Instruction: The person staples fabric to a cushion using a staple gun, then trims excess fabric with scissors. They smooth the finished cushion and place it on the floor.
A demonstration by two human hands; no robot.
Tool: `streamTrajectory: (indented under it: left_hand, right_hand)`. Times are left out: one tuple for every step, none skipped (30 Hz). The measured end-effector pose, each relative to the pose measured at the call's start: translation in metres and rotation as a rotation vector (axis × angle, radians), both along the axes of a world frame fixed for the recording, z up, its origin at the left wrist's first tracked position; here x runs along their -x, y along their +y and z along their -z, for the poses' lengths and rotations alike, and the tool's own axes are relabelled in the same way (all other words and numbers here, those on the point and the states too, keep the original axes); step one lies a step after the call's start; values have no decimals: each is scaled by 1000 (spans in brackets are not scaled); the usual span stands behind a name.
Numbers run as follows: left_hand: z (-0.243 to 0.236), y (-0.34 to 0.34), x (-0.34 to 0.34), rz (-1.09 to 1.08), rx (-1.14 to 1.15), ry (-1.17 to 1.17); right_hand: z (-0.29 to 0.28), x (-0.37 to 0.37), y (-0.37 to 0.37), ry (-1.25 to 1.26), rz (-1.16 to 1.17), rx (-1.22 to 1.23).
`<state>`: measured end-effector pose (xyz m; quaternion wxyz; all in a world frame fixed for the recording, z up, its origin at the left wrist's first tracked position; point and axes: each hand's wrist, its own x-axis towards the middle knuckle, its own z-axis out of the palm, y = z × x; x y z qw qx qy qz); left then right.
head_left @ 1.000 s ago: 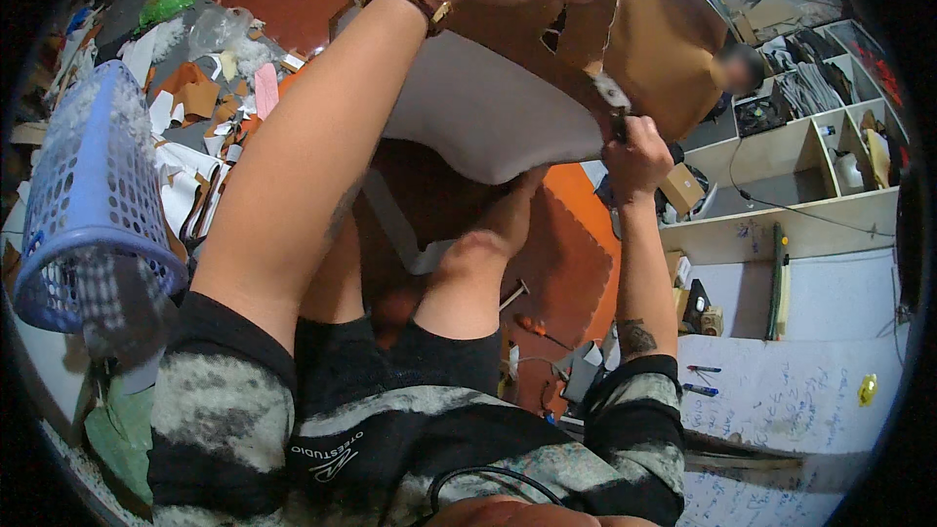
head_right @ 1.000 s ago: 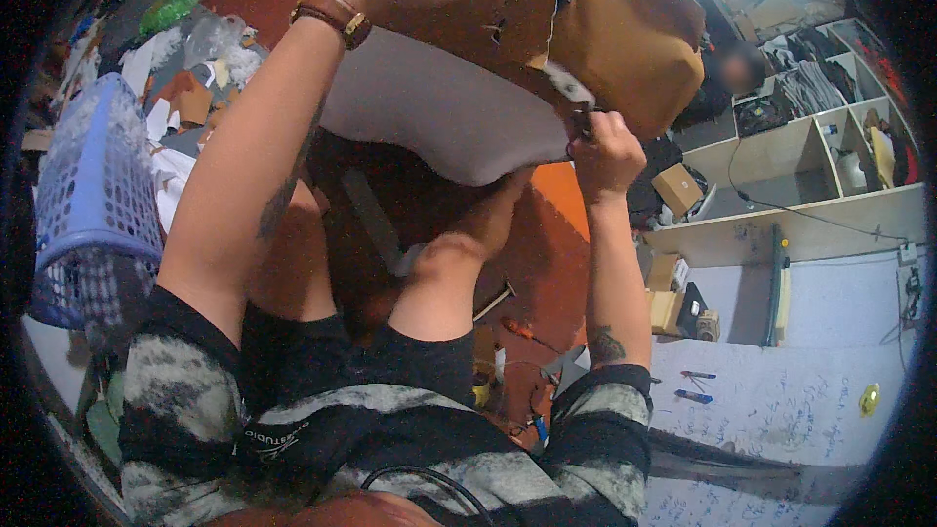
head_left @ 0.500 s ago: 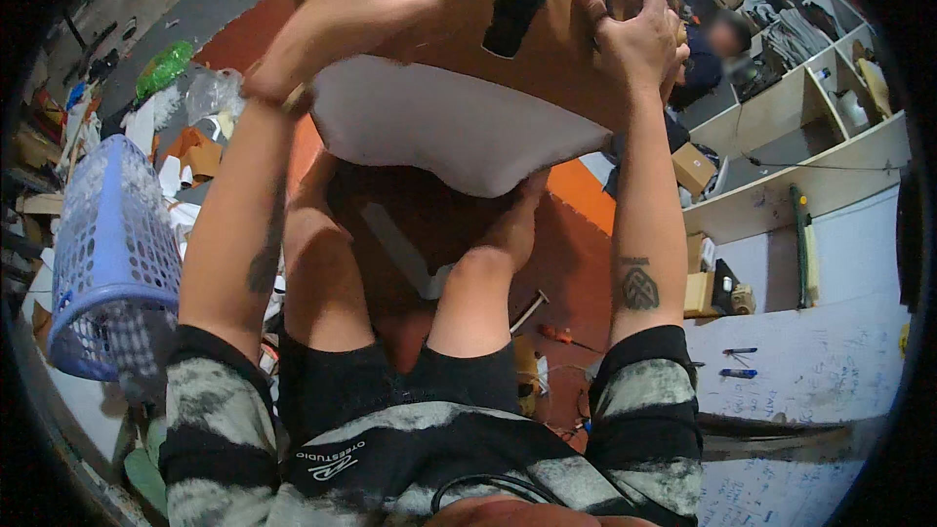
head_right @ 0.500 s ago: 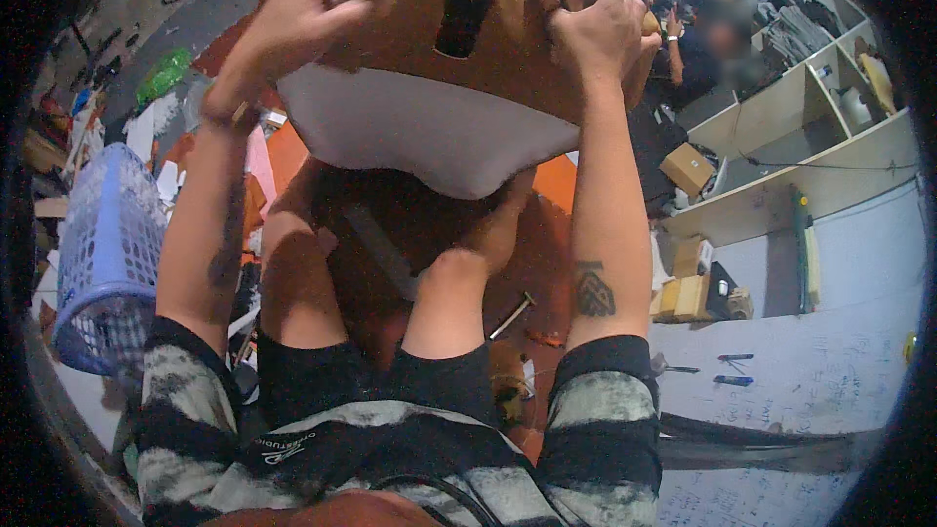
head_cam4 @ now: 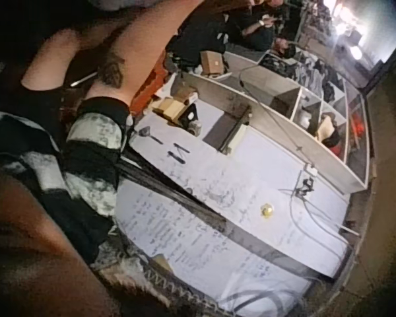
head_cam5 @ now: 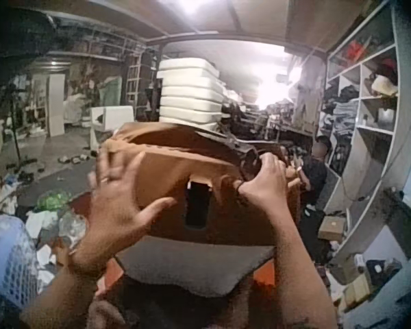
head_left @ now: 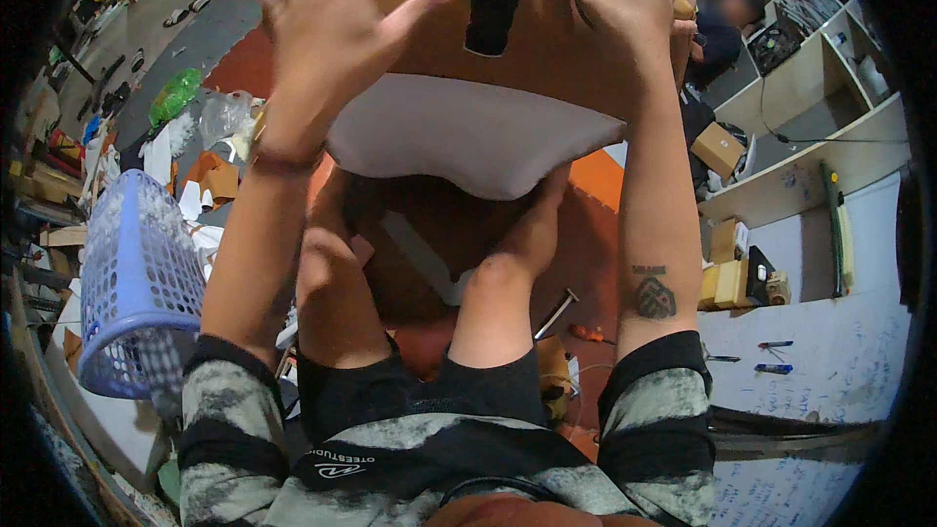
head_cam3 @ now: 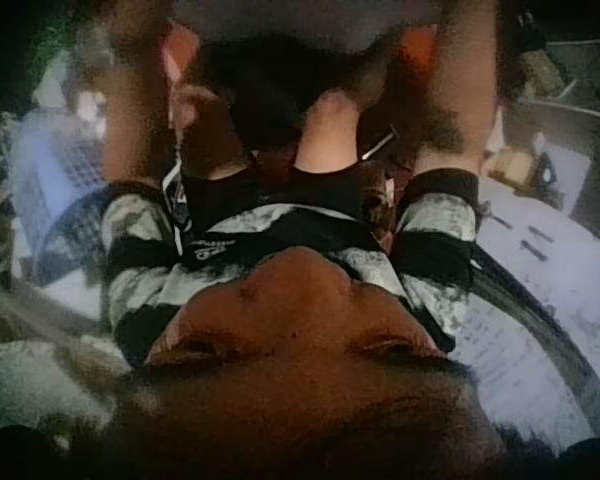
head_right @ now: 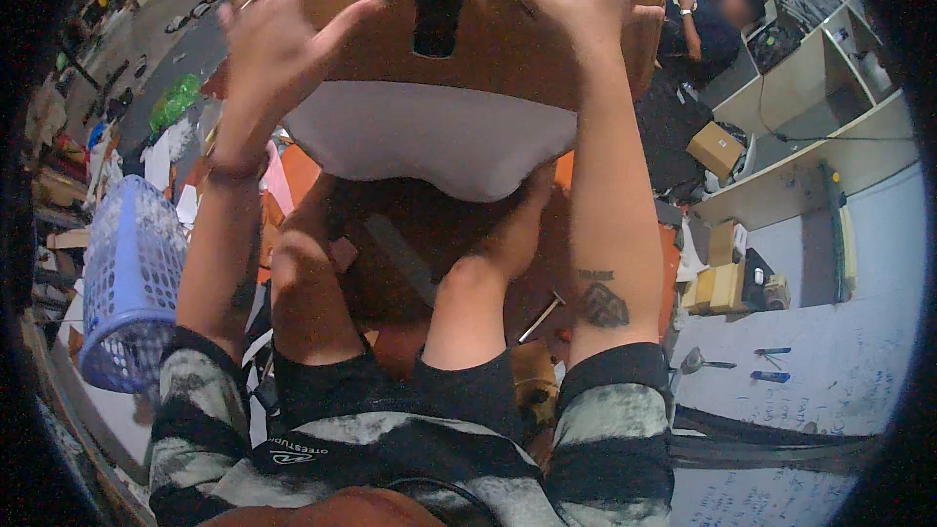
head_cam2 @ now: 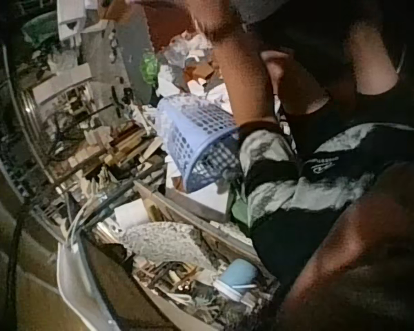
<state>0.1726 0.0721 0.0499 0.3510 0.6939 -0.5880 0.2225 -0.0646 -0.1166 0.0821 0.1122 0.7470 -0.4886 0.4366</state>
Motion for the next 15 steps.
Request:
streamTrajectory:
  left_hand:
    - [-3,-20,15,-33,-78,40]
    - [-5,-33,21,-74,-158,72]
    - [-4,-40,21,-145,-233,39]
    - [0,-47,22,-216,-307,7]
    - [4,-54,27,-281,-375,-27]
    - [9,-53,25,-243,-309,-41]
    - [12,-56,23,-255,-331,-43]
    - [7,-55,25,-270,-351,-41]
    - [4,-54,27,-287,-370,-39]
    - [4,-54,32,-278,-336,-31]
    - [6,-53,36,-286,-333,-23]
    - [11,-54,39,-295,-330,-15]
    - [16,-56,40,-306,-317,-8]
    - [38,-60,30,-274,-23,-139]
    - [48,-63,26,-257,5,-135]
  right_hand:
    - [3,2,1,13,-1,3]
    - [5,2,7,17,-7,3]
    - [4,1,13,21,-10,5]
    - [1,0,17,25,-32,-65]
    - [-5,2,21,29,-48,-131]
    - [-7,4,24,33,-65,-196]
    - [-1,6,21,59,-48,-129]
    - [2,3,22,89,-35,-59]
    - [2,2,24,119,-22,11]
    - [-3,7,37,120,-31,-118]
    - [0,7,40,128,-4,-88]
    - [9,8,43,135,24,-58]
    - [14,7,45,139,49,-18]
    - [20,5,47,135,68,13]
    - [28,5,45,133,93,43]
